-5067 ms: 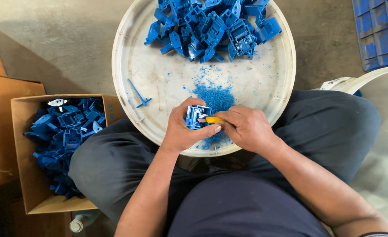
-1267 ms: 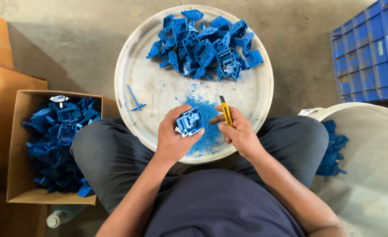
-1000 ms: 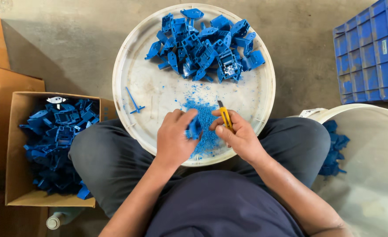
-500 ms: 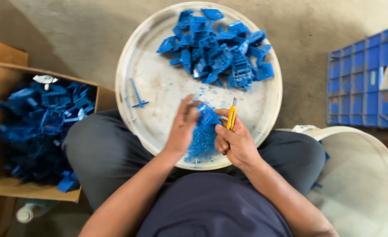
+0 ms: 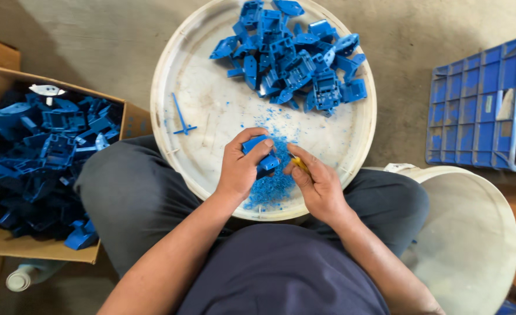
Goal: The person removes excess material from blue plastic components using a yellow utility knife while sitting on the floor.
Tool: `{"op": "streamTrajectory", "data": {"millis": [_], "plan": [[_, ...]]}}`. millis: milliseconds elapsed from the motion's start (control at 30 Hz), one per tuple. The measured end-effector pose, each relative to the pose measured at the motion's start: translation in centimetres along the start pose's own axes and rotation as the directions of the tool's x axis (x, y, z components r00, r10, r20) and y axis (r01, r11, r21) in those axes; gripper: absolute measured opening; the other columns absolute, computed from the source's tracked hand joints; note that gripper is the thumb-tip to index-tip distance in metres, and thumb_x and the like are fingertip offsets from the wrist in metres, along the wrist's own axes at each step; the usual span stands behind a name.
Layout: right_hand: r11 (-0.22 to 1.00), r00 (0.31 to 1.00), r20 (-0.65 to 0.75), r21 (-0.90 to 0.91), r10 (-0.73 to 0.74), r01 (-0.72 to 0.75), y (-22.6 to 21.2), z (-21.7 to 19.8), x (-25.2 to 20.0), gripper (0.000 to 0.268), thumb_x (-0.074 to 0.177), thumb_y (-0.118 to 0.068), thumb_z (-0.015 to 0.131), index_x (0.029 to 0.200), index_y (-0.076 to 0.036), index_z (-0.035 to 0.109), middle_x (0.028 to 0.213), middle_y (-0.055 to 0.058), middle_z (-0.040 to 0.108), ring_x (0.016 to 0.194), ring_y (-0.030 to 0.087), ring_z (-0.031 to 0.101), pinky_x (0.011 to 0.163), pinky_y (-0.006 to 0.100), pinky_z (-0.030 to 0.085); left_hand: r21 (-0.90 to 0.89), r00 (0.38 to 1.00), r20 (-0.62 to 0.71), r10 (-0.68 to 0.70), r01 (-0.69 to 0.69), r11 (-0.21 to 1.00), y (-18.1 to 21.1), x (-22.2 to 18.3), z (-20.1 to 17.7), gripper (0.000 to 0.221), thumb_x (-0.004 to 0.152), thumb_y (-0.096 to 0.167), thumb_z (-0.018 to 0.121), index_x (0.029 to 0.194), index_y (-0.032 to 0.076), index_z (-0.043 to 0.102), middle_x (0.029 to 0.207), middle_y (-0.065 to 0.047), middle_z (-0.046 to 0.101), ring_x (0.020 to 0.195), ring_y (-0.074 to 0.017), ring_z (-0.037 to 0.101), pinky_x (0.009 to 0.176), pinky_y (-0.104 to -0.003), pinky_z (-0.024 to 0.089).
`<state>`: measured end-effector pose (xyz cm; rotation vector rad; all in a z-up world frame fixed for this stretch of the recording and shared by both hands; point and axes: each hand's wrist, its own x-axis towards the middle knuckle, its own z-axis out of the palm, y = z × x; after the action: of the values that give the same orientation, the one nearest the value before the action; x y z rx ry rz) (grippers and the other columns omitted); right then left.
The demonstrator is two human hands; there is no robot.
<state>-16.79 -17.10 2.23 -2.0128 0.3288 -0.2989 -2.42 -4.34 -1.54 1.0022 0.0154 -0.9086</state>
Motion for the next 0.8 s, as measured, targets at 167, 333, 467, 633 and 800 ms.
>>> {"op": "streamTrajectory", "data": {"millis": [167, 333, 467, 633, 800], "plan": [[0.986, 0.986, 0.017, -0.03, 0.166, -0.165, 0.5, -0.6, -0.6, 0.03, 0.106, -0.012, 0.055, 0.135, -0.007, 0.063, 0.085, 0.002, 0.068, 0.08, 0.01, 0.067, 0.077, 0.027, 0.056, 0.232, 0.962, 0.118, 0.246, -0.268, 0.935, -0.4, -0.2, -0.1, 0.024, 0.094, 0.004, 0.074, 0.116, -0.002, 0.069, 0.094, -0.004, 0.071, 0.081, -0.0071, 0.064, 0.071, -0.021, 0.052], [0.998, 0.997, 0.04, 0.004, 0.061, -0.061, -0.3, -0.4, -0.3, 0.023, 0.106, -0.007, 0.056, 0.128, -0.006, 0.065, 0.095, 0.007, 0.066, 0.087, 0.016, 0.066, 0.079, 0.03, 0.054, 0.372, 0.976, 0.056, 0.209, -0.215, 0.903, 0.0, -1.0, -0.2, 0.025, 0.088, 0.006, 0.072, 0.112, 0.0, 0.068, 0.081, 0.0, 0.062, 0.062, -0.0077, 0.056, 0.054, -0.024, 0.046], [0.992, 0.998, 0.03, -0.119, 0.053, -0.049, -1.7, -0.3, -0.4, 0.019, 0.099, -0.016, 0.065, 0.116, -0.007, 0.067, 0.091, 0.007, 0.065, 0.073, 0.018, 0.064, 0.068, 0.031, 0.052, 0.457, 0.959, 0.155, 0.237, -0.282, 0.844, -0.2, -0.3, -0.9, 0.02, 0.091, 0.004, 0.073, 0.11, -0.002, 0.072, 0.086, -0.004, 0.065, 0.076, -0.0097, 0.059, 0.067, -0.026, 0.049], [0.894, 0.995, -0.025, -0.437, 0.098, -0.099, -2.1, 0.2, 0.5, 0.042, 0.075, -0.044, 0.086, 0.092, -0.008, 0.07, 0.067, 0.007, 0.061, 0.057, 0.024, 0.06, 0.053, 0.038, 0.047, 0.29, 0.963, -0.028, -0.267, 0.263, 0.92, -0.3, -0.2, -0.6, 0.019, 0.084, 0.009, 0.066, 0.101, 0.001, 0.069, 0.08, -0.008, 0.066, 0.064, -0.016, 0.061, 0.054, -0.032, 0.048], [0.865, 0.99, 0.01, -0.487, 0.139, -0.117, -1.3, 0.7, 0.4, 0.046, 0.077, -0.051, 0.084, 0.084, -0.008, 0.069, 0.063, 0.007, 0.059, 0.057, 0.028, 0.061, 0.053, 0.041, 0.047, 0.437, 0.97, 0.002, -0.245, 0.219, 0.872, -1.2, -0.2, -0.8, 0.022, 0.082, 0.009, 0.067, 0.102, 0.002, 0.072, 0.083, -0.009, 0.07, 0.076, -0.0142, 0.063, 0.068, -0.028, 0.05]]}}
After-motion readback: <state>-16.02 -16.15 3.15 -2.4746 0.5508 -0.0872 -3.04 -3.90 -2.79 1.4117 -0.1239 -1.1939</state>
